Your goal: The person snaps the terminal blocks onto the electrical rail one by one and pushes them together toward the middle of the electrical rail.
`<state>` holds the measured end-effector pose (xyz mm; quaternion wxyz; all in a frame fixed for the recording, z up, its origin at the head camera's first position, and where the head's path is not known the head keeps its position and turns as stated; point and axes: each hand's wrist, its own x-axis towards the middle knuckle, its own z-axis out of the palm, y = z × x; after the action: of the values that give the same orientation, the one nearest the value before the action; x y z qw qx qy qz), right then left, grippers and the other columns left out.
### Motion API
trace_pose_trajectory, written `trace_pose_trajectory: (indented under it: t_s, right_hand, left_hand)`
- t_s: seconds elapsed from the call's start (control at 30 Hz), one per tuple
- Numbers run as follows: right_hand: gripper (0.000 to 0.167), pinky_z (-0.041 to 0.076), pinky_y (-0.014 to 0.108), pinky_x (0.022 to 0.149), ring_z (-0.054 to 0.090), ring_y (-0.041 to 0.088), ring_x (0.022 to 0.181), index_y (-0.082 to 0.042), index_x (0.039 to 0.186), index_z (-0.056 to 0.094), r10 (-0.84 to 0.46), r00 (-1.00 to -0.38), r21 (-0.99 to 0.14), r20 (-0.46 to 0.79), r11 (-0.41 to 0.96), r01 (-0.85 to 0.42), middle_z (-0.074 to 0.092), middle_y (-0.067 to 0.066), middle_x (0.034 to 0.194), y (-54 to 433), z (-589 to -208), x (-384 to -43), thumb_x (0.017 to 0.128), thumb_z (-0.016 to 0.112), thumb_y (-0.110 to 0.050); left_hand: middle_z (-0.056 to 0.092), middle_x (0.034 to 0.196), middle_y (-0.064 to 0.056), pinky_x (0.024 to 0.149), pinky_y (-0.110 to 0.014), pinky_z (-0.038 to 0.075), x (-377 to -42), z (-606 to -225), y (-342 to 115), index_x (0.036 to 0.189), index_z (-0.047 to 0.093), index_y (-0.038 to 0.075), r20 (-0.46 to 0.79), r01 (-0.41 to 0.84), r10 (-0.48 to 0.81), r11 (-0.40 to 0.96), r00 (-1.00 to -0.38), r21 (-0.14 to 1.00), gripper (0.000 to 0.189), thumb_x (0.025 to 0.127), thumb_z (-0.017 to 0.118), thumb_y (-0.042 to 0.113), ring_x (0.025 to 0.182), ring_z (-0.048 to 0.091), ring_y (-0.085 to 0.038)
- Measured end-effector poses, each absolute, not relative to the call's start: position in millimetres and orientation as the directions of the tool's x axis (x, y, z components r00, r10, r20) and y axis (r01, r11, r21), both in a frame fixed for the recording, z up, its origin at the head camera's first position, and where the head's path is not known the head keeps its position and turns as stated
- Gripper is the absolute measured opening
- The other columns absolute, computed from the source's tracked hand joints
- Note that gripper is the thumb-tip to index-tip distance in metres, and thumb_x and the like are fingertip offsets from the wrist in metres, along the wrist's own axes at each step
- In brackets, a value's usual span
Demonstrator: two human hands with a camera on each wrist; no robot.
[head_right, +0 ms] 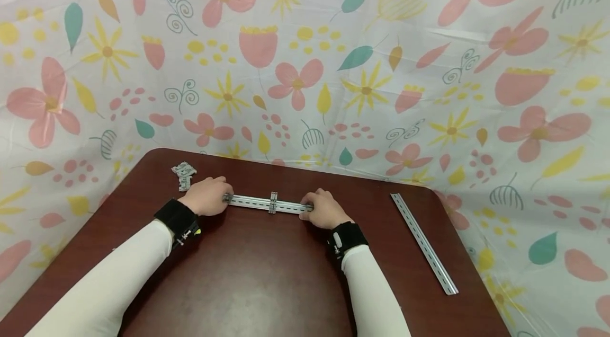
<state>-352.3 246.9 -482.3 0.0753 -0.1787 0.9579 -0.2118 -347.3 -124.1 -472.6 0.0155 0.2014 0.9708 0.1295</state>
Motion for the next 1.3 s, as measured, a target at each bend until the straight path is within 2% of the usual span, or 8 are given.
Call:
trace_pose_trajectory:
  t_s: [0.33, 0.7, 0.83, 1.1, 1.3]
  right_hand:
    - [0.033, 0.049, 0.053, 0.103, 0.051, 0.033, 0.121, -0.015, 0.134, 0.073, -0.378, -0.92, -0.402, -0.105, 0.862, -0.308, 0.058, 0.011, 0.127, 255.3, -482.6, -382.4, 0.106, 0.08, -0.031]
    - [0.036, 0.046, 0.056, 0.106, 0.046, 0.039, 0.128, -0.017, 0.14, 0.07, -0.32, -0.933, -0.371, -0.164, 0.897, -0.242, 0.054, 0.017, 0.134, 256.4, -487.1, -410.6, 0.109, 0.075, -0.033]
    - [0.035, 0.046, 0.057, 0.108, 0.045, 0.04, 0.131, -0.017, 0.139, 0.071, -0.283, -0.946, -0.361, -0.156, 0.908, -0.212, 0.053, 0.018, 0.136, 255.6, -484.7, -417.6, 0.108, 0.076, -0.033]
    - [0.039, 0.044, 0.06, 0.113, 0.039, 0.044, 0.141, -0.017, 0.146, 0.068, -0.245, -0.951, -0.354, -0.191, 0.92, -0.166, 0.046, 0.024, 0.155, 248.6, -479.7, -421.1, 0.111, 0.072, -0.034]
    - [0.039, 0.04, 0.059, 0.118, 0.035, 0.047, 0.146, -0.018, 0.148, 0.065, -0.229, -0.953, -0.327, -0.199, 0.932, -0.156, 0.042, 0.026, 0.161, 245.8, -478.9, -424.6, 0.112, 0.069, -0.035]
  left_hand:
    - [0.065, 0.131, -0.017, 0.091, -0.06, 0.059, -373.9, -477.5, -117.3, 0.131, 0.08, 0.011, 0.017, 0.343, 0.351, 0.904, -0.936, 0.256, 0.032, 0.103, 0.065, 0.007, 0.115, 0.063, -0.041]
    - [0.066, 0.129, -0.016, 0.091, -0.058, 0.06, -392.2, -473.2, -110.7, 0.131, 0.08, 0.014, -0.022, 0.347, 0.355, 0.922, -0.935, 0.171, 0.03, 0.106, 0.065, 0.008, 0.118, 0.064, -0.04]
    - [0.066, 0.134, -0.017, 0.093, -0.059, 0.059, -402.1, -472.6, -108.4, 0.131, 0.08, 0.014, -0.013, 0.346, 0.352, 0.925, -0.936, 0.155, 0.03, 0.107, 0.062, 0.008, 0.12, 0.063, -0.04]
    - [0.064, 0.138, -0.018, 0.096, -0.059, 0.057, -413.0, -474.4, -108.8, 0.133, 0.078, 0.015, -0.039, 0.31, 0.322, 0.933, -0.946, 0.185, 0.033, 0.107, 0.06, 0.007, 0.126, 0.059, -0.042]
    - [0.062, 0.144, -0.018, 0.098, -0.062, 0.057, -419.5, -476.5, -109.5, 0.138, 0.077, 0.015, -0.051, 0.293, 0.308, 0.937, -0.95, 0.191, 0.037, 0.107, 0.058, 0.008, 0.132, 0.057, -0.043]
